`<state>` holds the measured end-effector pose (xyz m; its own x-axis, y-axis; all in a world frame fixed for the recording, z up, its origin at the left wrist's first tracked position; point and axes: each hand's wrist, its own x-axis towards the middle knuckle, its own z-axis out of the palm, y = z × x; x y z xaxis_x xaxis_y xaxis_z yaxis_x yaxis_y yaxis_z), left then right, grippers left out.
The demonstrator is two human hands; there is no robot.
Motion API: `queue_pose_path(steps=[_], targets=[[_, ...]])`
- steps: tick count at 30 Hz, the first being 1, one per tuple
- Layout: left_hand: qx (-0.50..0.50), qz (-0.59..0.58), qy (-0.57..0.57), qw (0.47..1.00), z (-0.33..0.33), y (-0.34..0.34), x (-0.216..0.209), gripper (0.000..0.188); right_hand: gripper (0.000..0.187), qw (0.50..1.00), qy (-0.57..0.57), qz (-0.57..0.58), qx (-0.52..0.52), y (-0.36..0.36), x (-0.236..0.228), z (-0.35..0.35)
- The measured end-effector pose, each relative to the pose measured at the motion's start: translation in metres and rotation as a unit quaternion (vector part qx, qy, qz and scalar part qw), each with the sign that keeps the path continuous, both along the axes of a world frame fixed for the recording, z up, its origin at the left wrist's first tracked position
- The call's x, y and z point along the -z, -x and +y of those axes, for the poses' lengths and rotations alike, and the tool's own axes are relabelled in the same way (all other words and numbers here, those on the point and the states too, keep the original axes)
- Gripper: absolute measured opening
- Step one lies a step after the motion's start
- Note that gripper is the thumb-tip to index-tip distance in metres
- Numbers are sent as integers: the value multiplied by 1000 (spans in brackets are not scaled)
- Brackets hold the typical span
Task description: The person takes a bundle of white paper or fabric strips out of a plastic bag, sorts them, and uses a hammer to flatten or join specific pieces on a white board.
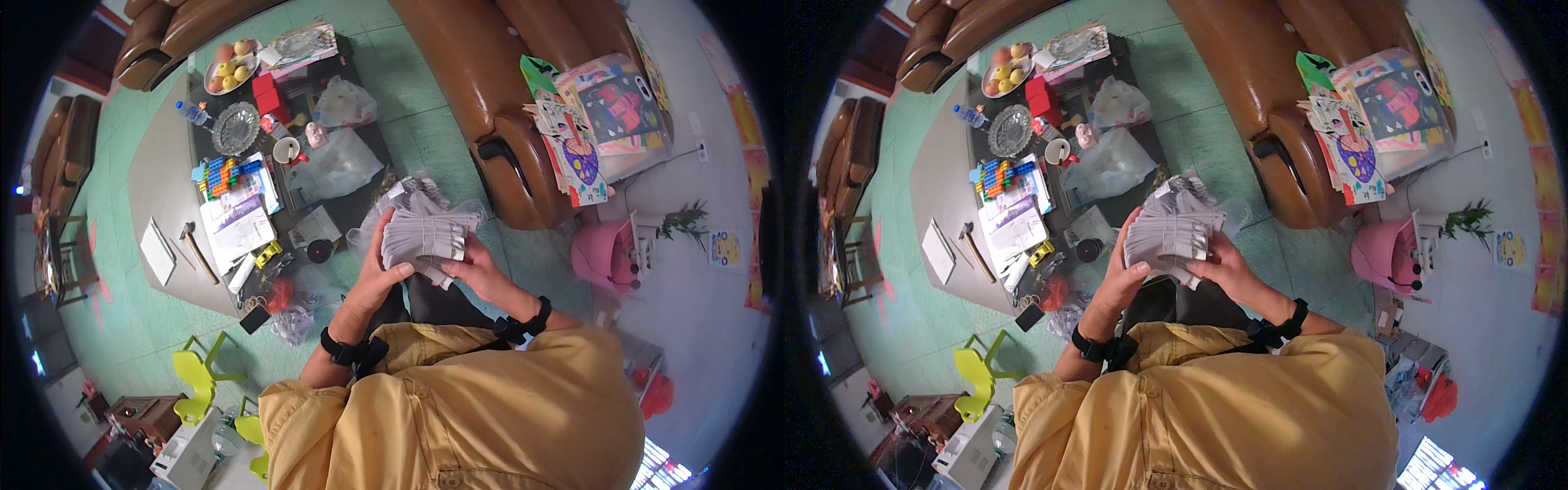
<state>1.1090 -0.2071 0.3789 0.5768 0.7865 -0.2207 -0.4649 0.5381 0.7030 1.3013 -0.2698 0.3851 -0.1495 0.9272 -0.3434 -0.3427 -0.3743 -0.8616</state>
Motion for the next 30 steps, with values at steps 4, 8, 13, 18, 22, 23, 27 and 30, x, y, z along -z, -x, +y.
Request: queue_pose_path(steps=[4, 8, 13, 18, 22, 23, 27, 30], targets=[[6, -30, 52, 998, -3, -3, 2, 88, 56, 993, -19, -93, -67, -13, -7, -17], [29, -60, 117, 991, -5, 5, 10, 70, 43, 995, 48, -47, -79, -38, 13, -54], [36, -14, 86, 996, -6, 9, 9, 61, 27, 902, 150, -392, -100, -119, 74, -121], [7, 84, -43, 996, -8, 17, 13, 59, 22, 862, 304, -397, -79, -159, 97, -154], [3, 123, -78, 989, -5, 11, -1, 70, 15, 779, 204, -592, -33, -232, 169, -203], [-14, 128, -57, 990, -5, 13, -3, 74, 15, 785, 198, -585, -40, -230, 175, -194], [9, 31, 43, 999, -4, 19, 8, 82, 10, 788, 286, -536, 100, -251, 196, -208], [15, -1, 51, 999, -10, 23, 15, 83, 17, 798, 116, -582, 103, -232, 211, -258]])
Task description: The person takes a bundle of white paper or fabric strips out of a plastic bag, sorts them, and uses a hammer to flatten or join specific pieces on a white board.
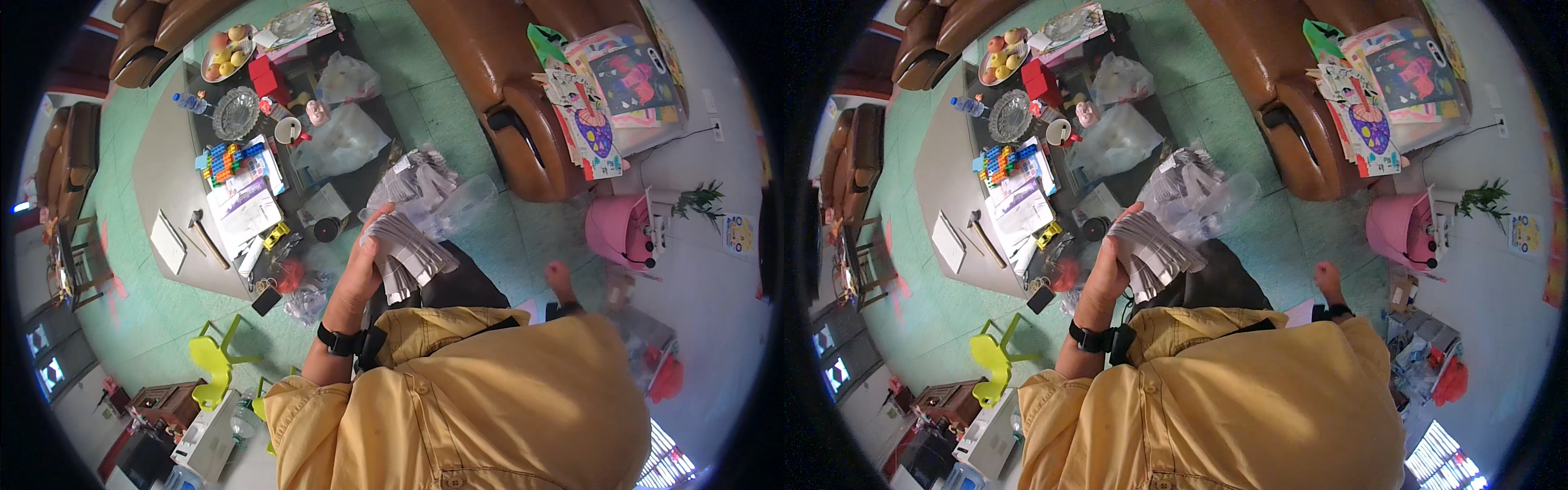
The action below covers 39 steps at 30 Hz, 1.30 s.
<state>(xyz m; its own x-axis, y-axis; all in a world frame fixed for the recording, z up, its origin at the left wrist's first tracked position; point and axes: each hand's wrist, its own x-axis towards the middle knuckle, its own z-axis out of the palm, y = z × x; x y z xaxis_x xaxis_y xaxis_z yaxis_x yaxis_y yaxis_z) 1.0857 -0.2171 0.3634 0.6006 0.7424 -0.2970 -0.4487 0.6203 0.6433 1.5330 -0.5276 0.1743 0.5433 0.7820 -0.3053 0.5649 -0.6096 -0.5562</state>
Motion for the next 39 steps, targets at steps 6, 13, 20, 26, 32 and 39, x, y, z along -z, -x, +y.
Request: queue_pose_path(steps=[6, 13, 20, 26, 32, 39], targets=[[-36, 51, 162, 985, 10, -10, 0, 70, 21, 793, 450, -246, -329, -28, -15, -186], [2, 71, 242, 968, 27, -47, 0, 52, 14, 865, -72, 141, 476, -120, -92, -265], [21, 104, 221, 970, 25, -84, -10, 57, 20, 958, -104, 208, 167, -10, -168, 96], [21, 21, 268, 963, 21, -95, 2, 64, 25, 910, -63, 392, -116, 125, -265, 232], [-3, -9, 298, 954, 11, -85, 0, 72, 39, 913, -131, 290, -255, 170, -280, 268], [-16, -79, 334, 939, -3, -70, 24, 69, 42, 904, -132, 236, -330, 201, -274, 280]])
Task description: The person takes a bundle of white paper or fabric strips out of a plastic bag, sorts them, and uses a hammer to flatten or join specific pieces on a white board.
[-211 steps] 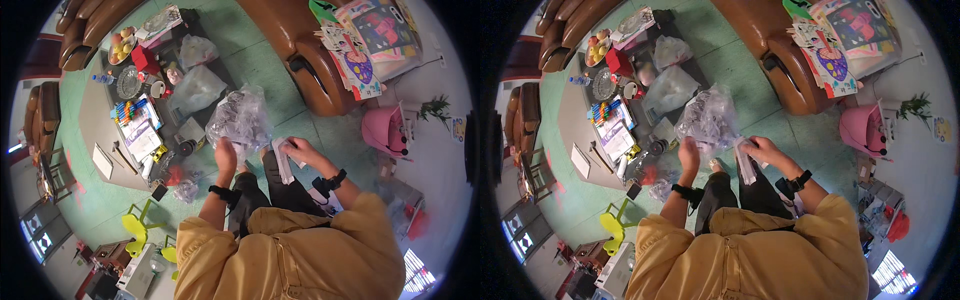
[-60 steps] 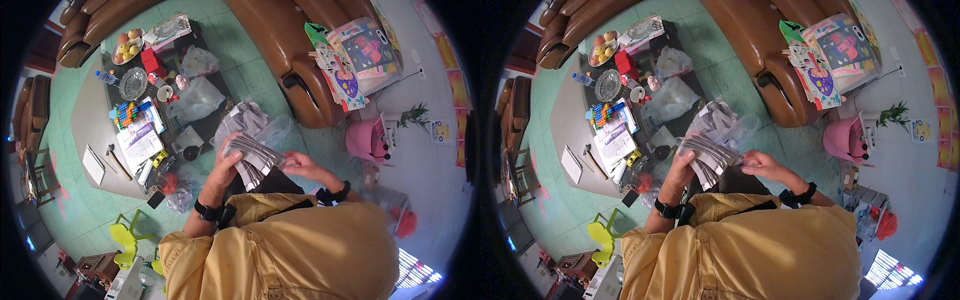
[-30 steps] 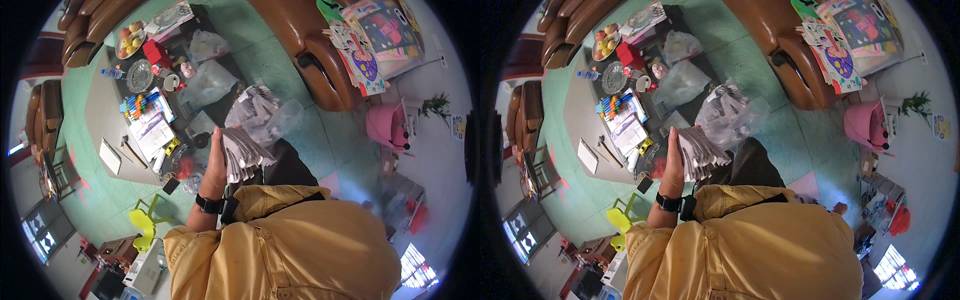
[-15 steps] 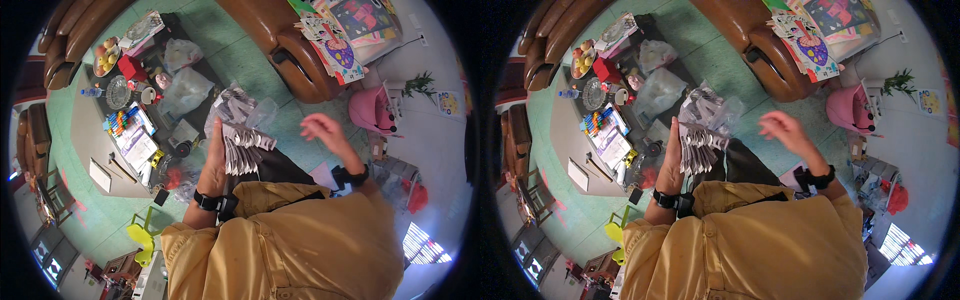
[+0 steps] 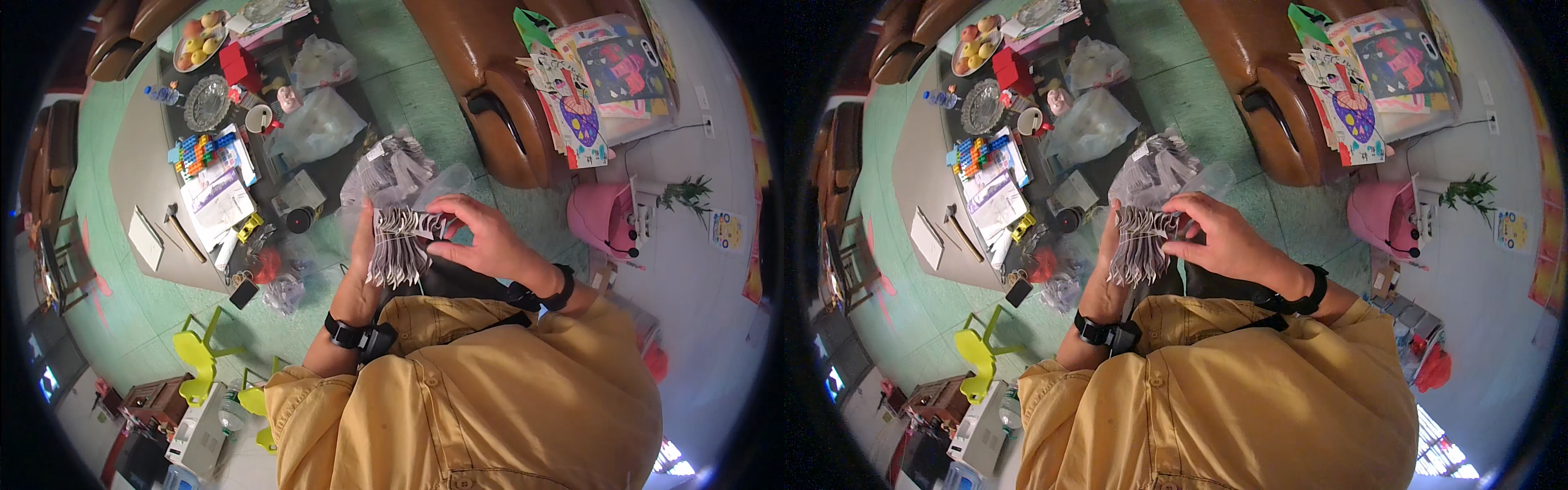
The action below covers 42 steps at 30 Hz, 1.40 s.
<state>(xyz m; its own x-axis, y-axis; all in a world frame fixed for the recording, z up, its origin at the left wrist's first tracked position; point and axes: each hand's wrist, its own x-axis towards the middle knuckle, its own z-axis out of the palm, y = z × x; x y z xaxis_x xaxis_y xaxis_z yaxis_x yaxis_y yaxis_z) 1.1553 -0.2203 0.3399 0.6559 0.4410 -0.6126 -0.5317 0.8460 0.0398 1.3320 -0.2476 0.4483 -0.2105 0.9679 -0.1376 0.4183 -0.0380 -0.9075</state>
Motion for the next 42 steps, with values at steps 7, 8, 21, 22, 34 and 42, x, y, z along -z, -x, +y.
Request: queue_pose_path(steps=[7, 8, 21, 22, 34, 42], targets=[[-39, -10, -29, 999, -18, 11, 21, 53, 28, 998, -27, -2, 56, 17, 8, 1], [-20, 22, -58, 998, -20, 14, 23, 49, 28, 998, -27, -2, 54, 19, 8, 1], [28, -316, 51, 947, -30, 32, 15, 50, 22, 991, -132, 7, 32, 48, -1, 0], [30, -312, 50, 948, -38, 34, 12, 50, 23, 993, -112, 28, 34, 52, -2, -2], [30, 324, -488, 810, -57, 30, -18, 60, 19, 988, -152, 11, -4, 67, -10, -8], [33, 320, -493, 808, -57, 34, -16, 56, 22, 971, -234, -50, -20, 76, -6, -5]])
